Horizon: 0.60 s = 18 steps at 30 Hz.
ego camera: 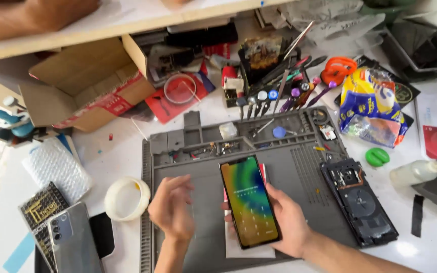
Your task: Testing the touchscreen and interface functionality of a repaired smartphone at a repair bench.
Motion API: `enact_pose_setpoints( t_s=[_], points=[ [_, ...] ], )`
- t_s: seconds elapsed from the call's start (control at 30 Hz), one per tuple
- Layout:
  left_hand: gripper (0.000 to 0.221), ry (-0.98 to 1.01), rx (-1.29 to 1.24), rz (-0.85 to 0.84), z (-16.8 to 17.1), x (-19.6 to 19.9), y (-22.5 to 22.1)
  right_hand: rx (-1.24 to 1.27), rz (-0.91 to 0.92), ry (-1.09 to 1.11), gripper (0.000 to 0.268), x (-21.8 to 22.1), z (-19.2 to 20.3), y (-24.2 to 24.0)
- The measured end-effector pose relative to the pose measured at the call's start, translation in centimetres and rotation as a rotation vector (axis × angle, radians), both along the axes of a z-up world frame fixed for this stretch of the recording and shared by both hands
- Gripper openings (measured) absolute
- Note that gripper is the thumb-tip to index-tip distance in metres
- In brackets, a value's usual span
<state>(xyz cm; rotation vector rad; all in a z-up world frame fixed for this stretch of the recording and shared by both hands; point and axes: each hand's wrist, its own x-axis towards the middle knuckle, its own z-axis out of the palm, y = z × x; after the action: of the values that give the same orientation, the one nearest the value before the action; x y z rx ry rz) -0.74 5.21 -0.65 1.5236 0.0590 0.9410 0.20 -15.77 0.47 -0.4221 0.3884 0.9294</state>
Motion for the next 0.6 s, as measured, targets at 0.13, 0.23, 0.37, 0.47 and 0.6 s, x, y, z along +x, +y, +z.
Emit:
enact_pose_setpoints(
  t_s=[0.13,0.23,0.37,0.47,0.6],
  points=[
    [0.056,0.266,0.203,-0.326,2.5,-1.5,-1.6,-0.204,-0.023,0.059,0.075,-0.1,0.3,-0.1],
    [0.099,0.455,0.067,-0.543,3.1,-2.1,-3.4,-0.243,-0.07,0.005,0.069,-0.2,-1.2,-0.6],
    [0.112,0.549,-0.057,-0.69,3.3,-3.2,-6.1,-0.385,-0.036,0.076,0.061,-0.2,1.6,-0.2],
    [0.1,0.411,-0.148,-0.733,1.7,-3.3,-6.3,-0.358,-0.099,0.017,0.063,-0.5,2.0,0.0],
    [0.113,0.491,-0.125,-0.885,1.9,-2.6,-4.9,-0.137,-0.076,-0.194,0.065,-0.4,-1.3,-1.1]
  ],
)
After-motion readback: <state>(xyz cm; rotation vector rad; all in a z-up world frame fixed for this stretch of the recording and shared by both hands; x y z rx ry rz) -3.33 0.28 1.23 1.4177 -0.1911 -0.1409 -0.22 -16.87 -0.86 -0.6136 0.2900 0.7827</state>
